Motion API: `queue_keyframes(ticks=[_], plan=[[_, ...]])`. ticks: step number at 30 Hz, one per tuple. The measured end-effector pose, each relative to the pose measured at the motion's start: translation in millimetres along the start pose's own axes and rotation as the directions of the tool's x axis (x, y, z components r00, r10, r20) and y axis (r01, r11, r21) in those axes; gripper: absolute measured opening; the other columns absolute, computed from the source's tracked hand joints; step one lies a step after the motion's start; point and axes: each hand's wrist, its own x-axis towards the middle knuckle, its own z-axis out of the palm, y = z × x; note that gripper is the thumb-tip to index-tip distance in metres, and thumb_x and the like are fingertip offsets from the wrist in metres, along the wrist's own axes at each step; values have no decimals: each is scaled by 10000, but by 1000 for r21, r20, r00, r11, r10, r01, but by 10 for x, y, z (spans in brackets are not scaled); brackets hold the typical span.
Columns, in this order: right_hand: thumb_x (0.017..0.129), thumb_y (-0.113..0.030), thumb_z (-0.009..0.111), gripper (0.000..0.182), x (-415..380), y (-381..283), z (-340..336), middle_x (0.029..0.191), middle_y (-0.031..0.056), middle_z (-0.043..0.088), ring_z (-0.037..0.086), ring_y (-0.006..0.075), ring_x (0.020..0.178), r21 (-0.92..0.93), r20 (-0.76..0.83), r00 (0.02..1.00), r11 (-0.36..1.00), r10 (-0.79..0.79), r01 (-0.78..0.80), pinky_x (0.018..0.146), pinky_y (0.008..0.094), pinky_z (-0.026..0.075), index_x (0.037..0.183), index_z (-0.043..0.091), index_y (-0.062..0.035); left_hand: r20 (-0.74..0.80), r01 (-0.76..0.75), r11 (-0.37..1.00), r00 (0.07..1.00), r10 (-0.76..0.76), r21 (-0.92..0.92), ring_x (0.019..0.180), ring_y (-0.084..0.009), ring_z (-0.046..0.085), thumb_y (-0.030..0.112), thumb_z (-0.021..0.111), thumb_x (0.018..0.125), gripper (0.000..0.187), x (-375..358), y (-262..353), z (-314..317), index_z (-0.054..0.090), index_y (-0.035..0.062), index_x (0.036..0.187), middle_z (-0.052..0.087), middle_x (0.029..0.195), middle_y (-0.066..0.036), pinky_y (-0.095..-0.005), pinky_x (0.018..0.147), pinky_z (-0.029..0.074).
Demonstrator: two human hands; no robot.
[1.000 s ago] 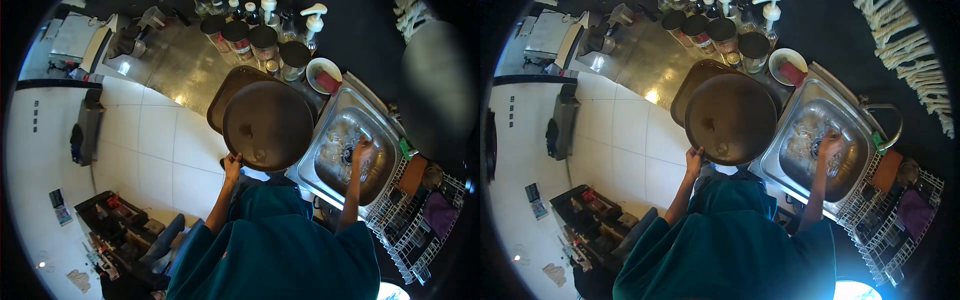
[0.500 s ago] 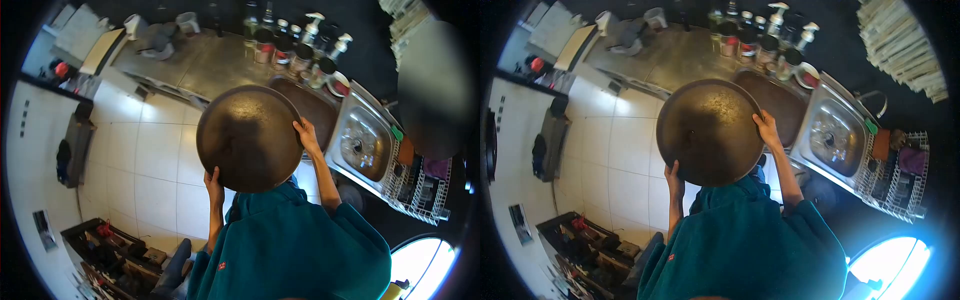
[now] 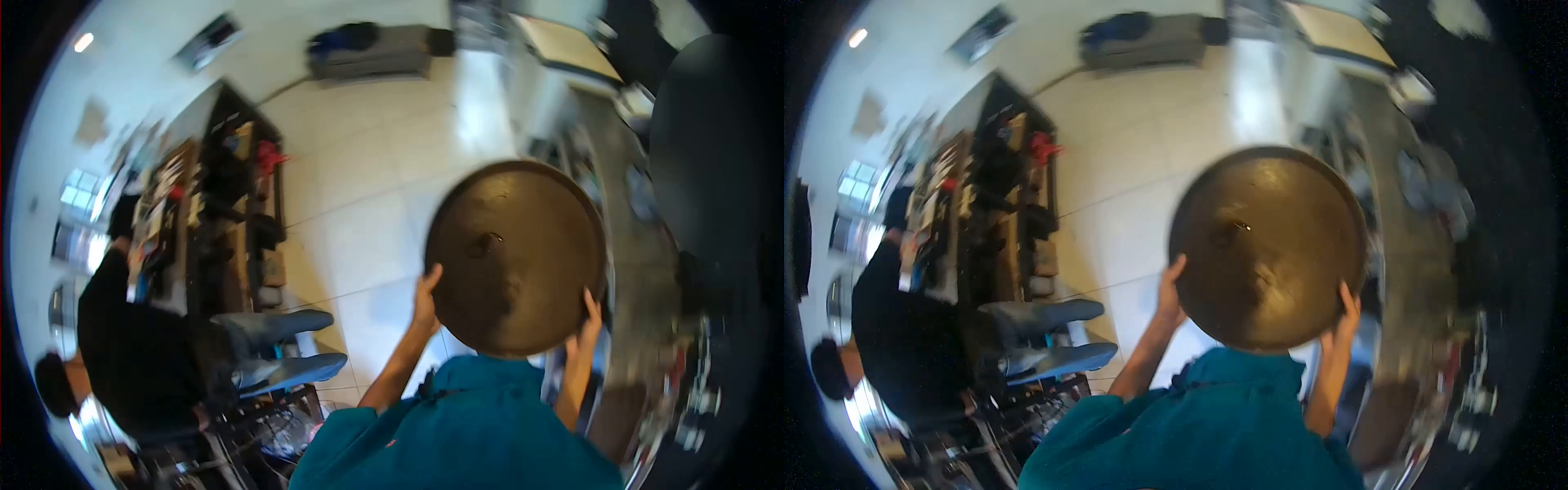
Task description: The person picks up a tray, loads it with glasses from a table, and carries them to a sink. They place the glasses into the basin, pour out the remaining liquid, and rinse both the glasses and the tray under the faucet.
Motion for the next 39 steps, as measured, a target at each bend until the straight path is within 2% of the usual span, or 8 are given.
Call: queue_keyframes(ticks=[6,10,12,19,23,32,37,39], plan=[[912,-201,621,447,1651,529,1403,1281,134,563,556,280,1165,-102,123,992,995,13,-1,986,416,464,1308,495,-36,-53,-121,986,992,115,-112,1171,-247,549,252,541,969,466,1264,1236,81,438,16,1358,560,1278,-129,-395,1006,456],[918,-227,615,468,2612,779,3017,1289,148,560,590,286,1112,-332,216,940,925,266,-185,954,407,495,1320,484,-26,-211,-337,921,932,296,-197,1192,-265,540,290,521,974,492,1834,2000,-124,424,16,1371,541,1313,-146,-412,1019,448],[918,-248,611,458,3135,1178,3806,1246,145,581,595,283,1097,-391,471,809,906,350,-164,941,405,497,1299,496,-21,-193,-435,839,900,391,-327,1216,-281,527,362,499,977,545,1935,2456,-371,408,12,1386,517,1352,-156,-429,1032,435],[910,-228,623,440,3756,2710,6750,1189,116,596,581,244,1086,-650,610,468,742,640,-167,917,374,481,1270,512,-1,-596,-773,623,559,577,-122,1243,-289,505,382,461,996,549,2857,4086,-1142,401,14,1399,492,1388,-146,-434,1051,406],[921,-213,611,403,4153,3262,7971,1172,113,613,596,228,1059,-636,583,531,752,615,-172,921,358,478,1253,529,1,-571,-796,581,561,599,-172,1270,-300,476,386,416,1014,547,3763,5132,-1535,379,18,1417,472,1409,-137,-439,1064,391],[944,-250,586,443,5362,4057,9733,1260,142,558,571,278,1123,-430,420,803,872,422,-233,940,411,484,1295,460,-11,-435,-613,711,776,457,-346,1212,-307,524,372,482,995,527,6156,7495,-1732,406,26,1386,514,1350,-147,-455,1016,442],[952,-279,570,454,6499,4803,11119,1269,145,555,565,289,1135,-443,441,790,869,426,-222,963,431,468,1303,460,-12,-400,-579,763,797,453,-288,1242,-288,508,351,472,1000,517,7488,8692,-2005,399,25,1395,508,1367,-140,-440,1033,432],[945,-264,583,448,6810,5019,11857,1225,144,580,580,284,1106,-487,462,761,847,455,-211,960,417,468,1294,470,-7,-322,-592,694,806,497,-410,1258,-284,496,349,475,992,537,7793,9200,-2104,384,26,1412,488,1394,-141,-429,1040,428]])
